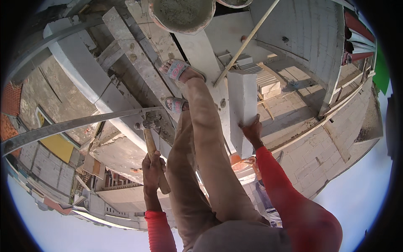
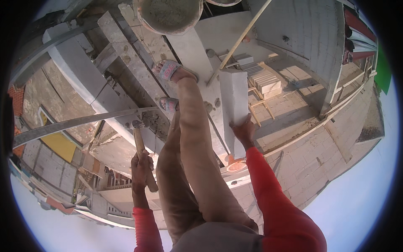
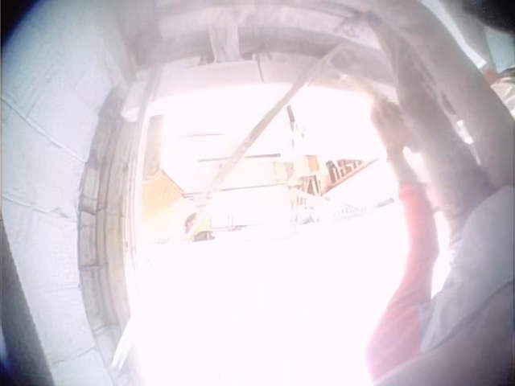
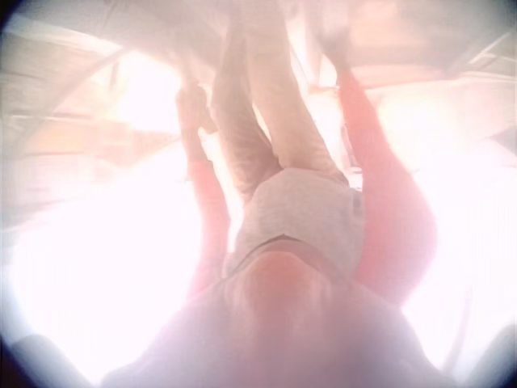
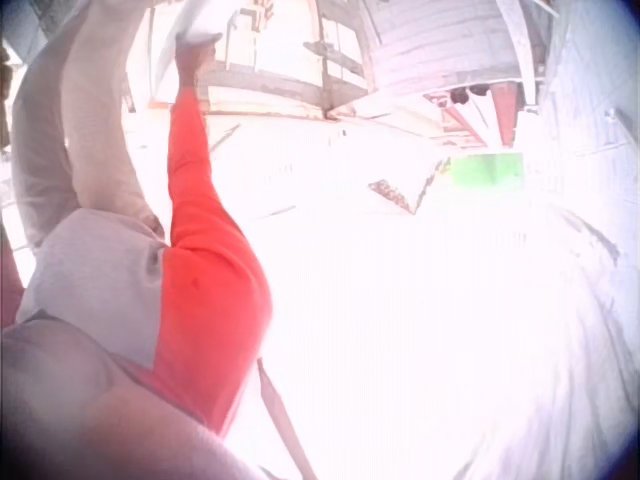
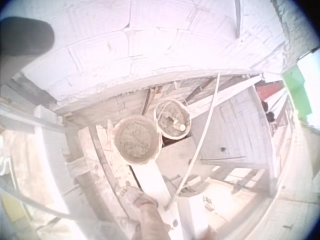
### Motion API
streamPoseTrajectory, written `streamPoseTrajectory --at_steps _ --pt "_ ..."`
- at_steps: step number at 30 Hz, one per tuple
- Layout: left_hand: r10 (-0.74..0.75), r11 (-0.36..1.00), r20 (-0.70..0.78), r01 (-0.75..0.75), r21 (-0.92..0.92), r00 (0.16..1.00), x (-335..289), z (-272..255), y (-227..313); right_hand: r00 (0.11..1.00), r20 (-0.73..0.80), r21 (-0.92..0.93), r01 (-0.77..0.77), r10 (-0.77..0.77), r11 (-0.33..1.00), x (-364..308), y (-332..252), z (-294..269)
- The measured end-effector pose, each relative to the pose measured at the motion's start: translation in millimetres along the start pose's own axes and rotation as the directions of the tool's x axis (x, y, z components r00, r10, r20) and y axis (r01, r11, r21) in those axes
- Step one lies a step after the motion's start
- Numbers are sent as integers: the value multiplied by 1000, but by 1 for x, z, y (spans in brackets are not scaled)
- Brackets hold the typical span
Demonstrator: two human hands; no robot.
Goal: The person scoops mortar from a bucket and applies it to a ceiling or wall surface using a trowel. They smooth the mortar into the joints and then apply mortar to a rectangular tile before placing it against the structure.
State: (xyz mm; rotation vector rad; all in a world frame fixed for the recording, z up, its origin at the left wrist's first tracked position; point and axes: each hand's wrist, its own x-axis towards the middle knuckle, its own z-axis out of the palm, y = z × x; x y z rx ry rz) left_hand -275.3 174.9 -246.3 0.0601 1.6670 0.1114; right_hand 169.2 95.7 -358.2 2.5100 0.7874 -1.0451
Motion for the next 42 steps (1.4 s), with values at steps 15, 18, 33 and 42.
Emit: streamPoseTrajectory --at_steps 15,18,33,42 --pt "-21 905 -76 51 423 997 100 -24 48 828 215 595 -531 517 603 -62 159 300" --pt "-35 908 -59 56 416 998 99 -30 33 794 242 677 -550 558 489 -61 168 334" --pt "53 945 128 -8 -328 990 -9 20 9 944 27 329 302 -329 894 -52 -78 -23" --pt "442 518 184 -83 -851 878 -102 83 107 491 394 -51 856 -777 515 -247 -302 -169"
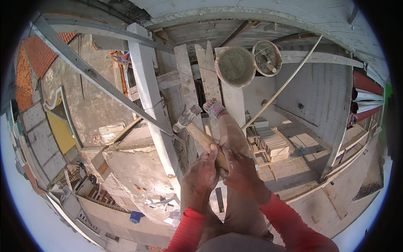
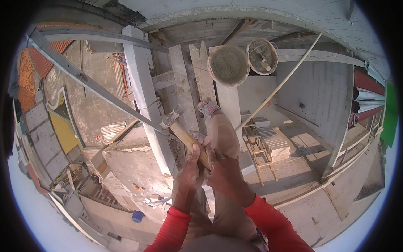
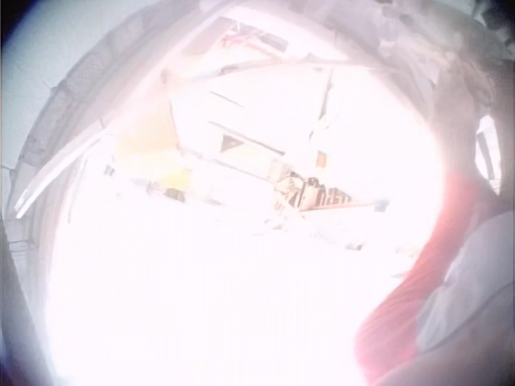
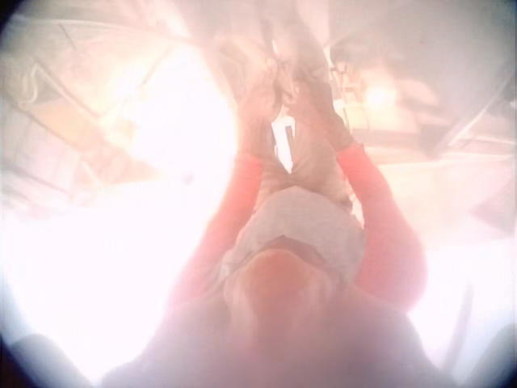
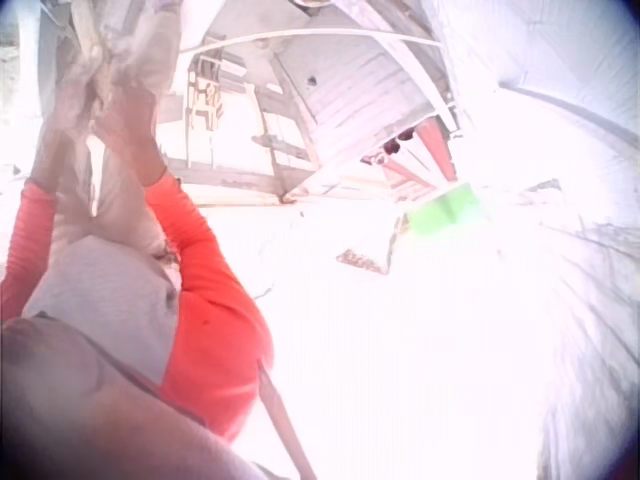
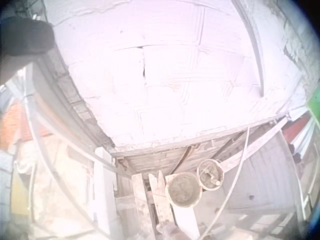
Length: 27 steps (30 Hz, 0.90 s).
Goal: The person scoops mortar from a bucket and applies it to a ceiling or wall surface using a trowel. They smooth the mortar into the joints and then apply mortar to a rectangular tile before placing it against the structure.
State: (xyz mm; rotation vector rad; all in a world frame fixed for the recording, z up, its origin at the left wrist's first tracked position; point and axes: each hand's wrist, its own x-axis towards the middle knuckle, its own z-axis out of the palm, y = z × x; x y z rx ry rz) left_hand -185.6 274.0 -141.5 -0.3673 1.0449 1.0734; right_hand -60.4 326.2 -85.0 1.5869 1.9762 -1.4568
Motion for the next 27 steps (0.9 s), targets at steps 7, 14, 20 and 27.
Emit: streamPoseTrajectory --at_steps 7,14,20,27 --pt "333 682 71 -292 671 940 34 18 91 962 -230 173 -107 146 979 75 14 -5" --pt "959 267 -220 -315 911 177 94 -36 224 980 -65 344 -157 190 926 174 86 -34" --pt "904 349 -265 -222 911 335 90 -24 192 907 -388 221 266 -166 938 255 120 -101" --pt "326 556 -316 90 826 891 154 -45 114 979 -96 635 -79 180 768 386 84 -112"
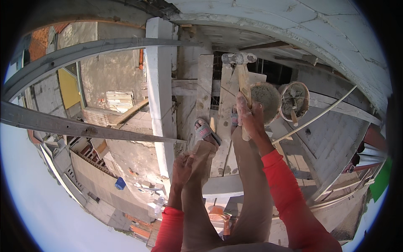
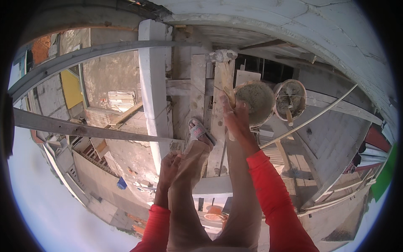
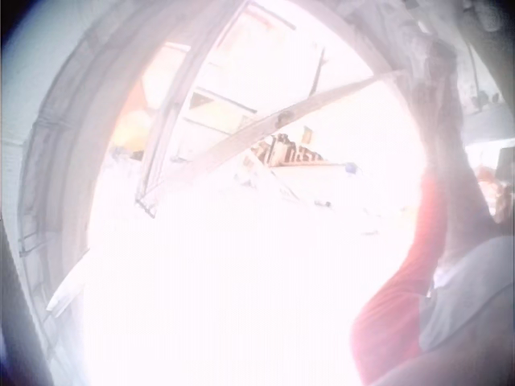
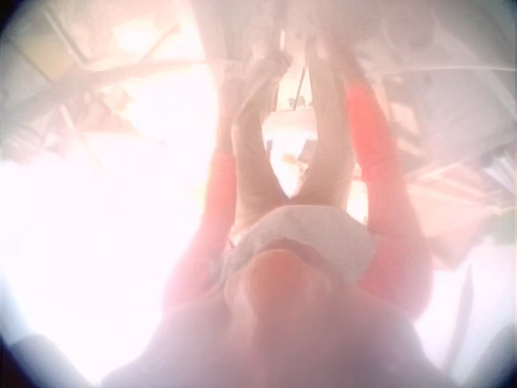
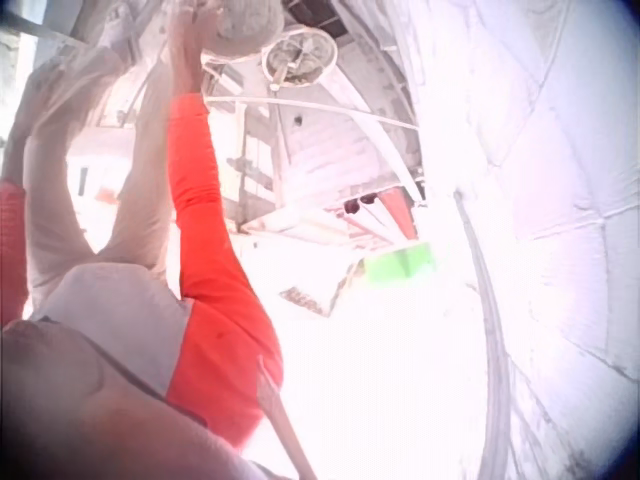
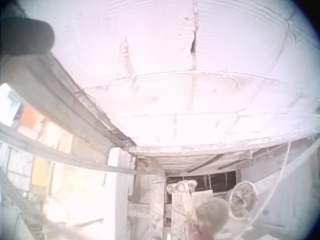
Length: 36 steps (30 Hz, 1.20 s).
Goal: The person scoops mortar from a bucket and applies it to a ceiling or wall surface using a trowel. They smooth the mortar into the joints and then apply mortar to a rectangular tile before placing it against the structure.
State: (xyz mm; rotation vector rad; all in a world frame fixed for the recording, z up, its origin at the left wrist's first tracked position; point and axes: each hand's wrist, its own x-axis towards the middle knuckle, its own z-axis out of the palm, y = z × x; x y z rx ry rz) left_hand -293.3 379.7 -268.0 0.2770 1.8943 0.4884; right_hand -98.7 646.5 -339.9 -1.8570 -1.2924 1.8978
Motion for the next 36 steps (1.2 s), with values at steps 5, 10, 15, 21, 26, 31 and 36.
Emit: streamPoseTrajectory --at_steps 5,10,15,21,26,31,36 --pt "56 998 111 -53 -24 992 104 37 0 998 -44 438 58 -43 897 122 -21 89" --pt "208 978 -15 -208 -31 978 163 17 32 999 -44 658 25 6 753 249 2 167" --pt "73 987 -116 -88 -132 991 177 -16 70 993 -107 599 112 -59 793 349 16 228" --pt "33 994 -225 -56 -97 974 179 -32 96 901 -366 609 420 -232 673 408 34 280" --pt "114 992 -280 -125 -21 953 181 -32 102 944 -273 400 286 -185 871 441 42 305" --pt "228 973 -341 -229 38 912 188 -37 101 860 -372 465 499 -350 731 440 52 301" --pt "313 950 -328 -296 101 891 198 -42 99 966 -82 399 257 -244 880 459 49 299"
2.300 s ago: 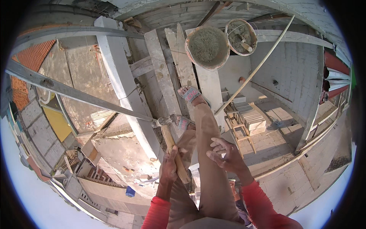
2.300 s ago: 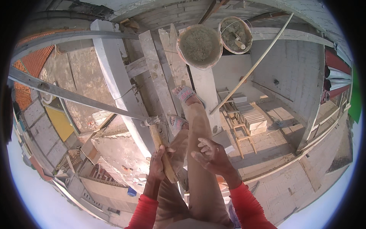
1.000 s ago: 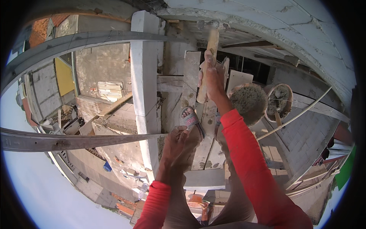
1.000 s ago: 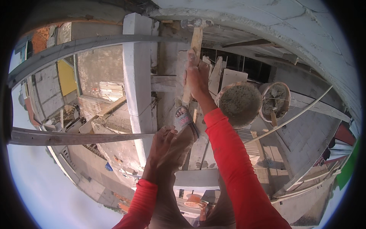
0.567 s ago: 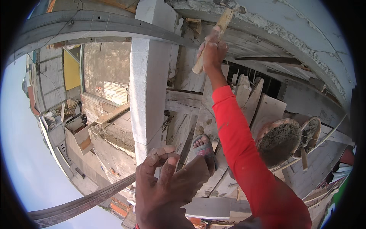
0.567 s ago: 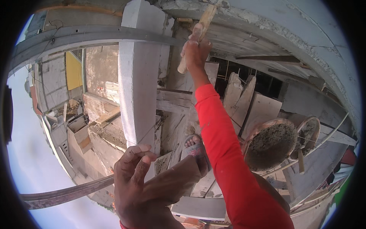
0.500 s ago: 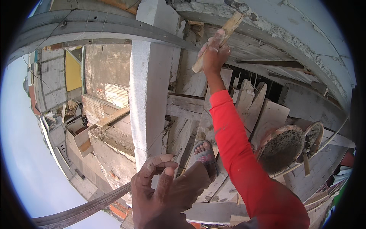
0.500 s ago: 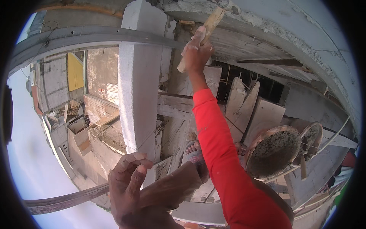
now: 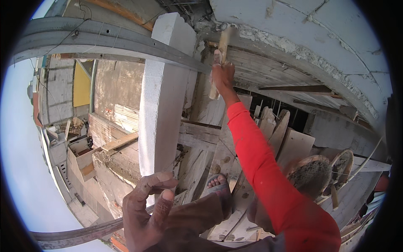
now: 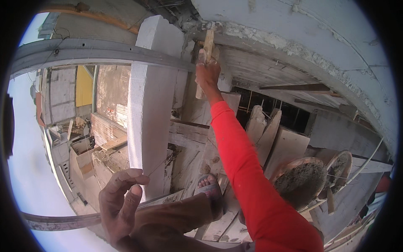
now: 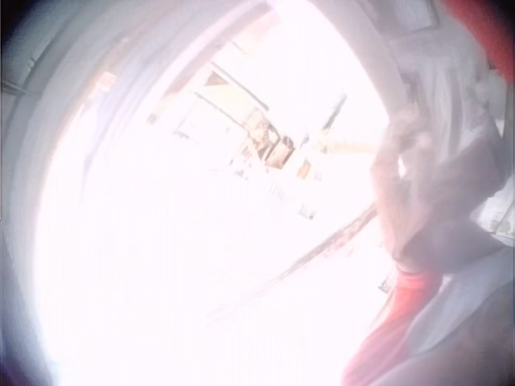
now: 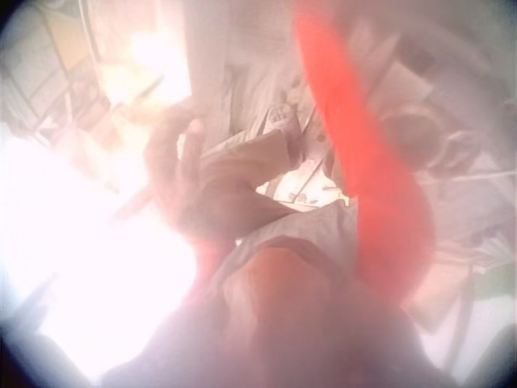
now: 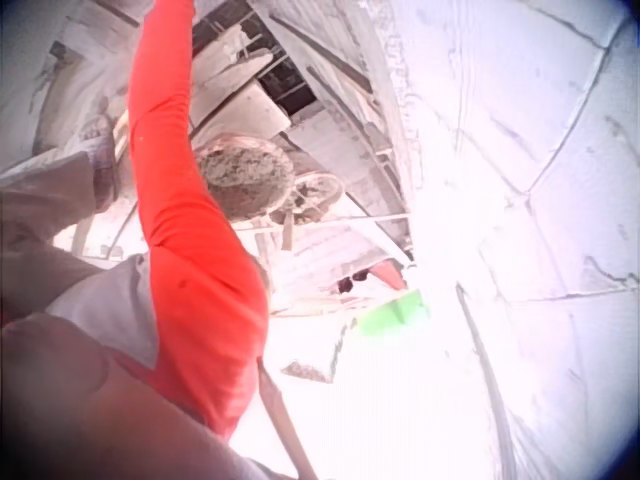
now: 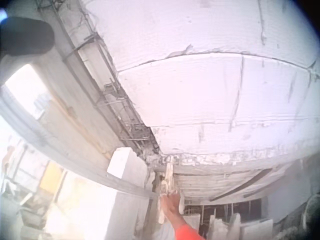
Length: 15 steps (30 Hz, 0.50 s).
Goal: The person scoops mortar from a bucket and applies it to a ceiling or wall surface using a trowel. They smooth the mortar into the joints and then apply mortar to a rectangular tile before placing it against the structure.
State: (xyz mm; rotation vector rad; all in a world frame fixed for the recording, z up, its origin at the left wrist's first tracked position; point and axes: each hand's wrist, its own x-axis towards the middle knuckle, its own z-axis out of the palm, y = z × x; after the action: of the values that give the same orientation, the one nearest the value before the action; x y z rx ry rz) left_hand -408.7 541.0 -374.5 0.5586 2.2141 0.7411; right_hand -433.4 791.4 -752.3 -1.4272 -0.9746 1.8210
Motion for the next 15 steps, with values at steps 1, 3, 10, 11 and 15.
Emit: streamPoseTrajectory --at_steps 1,3,10,11,15 --pt "17 1000 9 -18 17 1000 1 0 1 1000 -24 -8 1 -1 1000 4 2 -1" --pt "52 996 33 -54 64 998 2 1 2 997 -69 -120 21 -29 993 3 11 -4" --pt "198 969 76 -207 136 977 15 8 6 987 44 -448 157 -153 880 19 -8 -27" --pt "211 964 77 -221 145 974 18 9 6 984 50 -480 173 -170 860 18 -13 -29" --pt "214 958 63 -222 180 975 15 17 7 941 141 -717 312 -308 624 24 -43 -25"
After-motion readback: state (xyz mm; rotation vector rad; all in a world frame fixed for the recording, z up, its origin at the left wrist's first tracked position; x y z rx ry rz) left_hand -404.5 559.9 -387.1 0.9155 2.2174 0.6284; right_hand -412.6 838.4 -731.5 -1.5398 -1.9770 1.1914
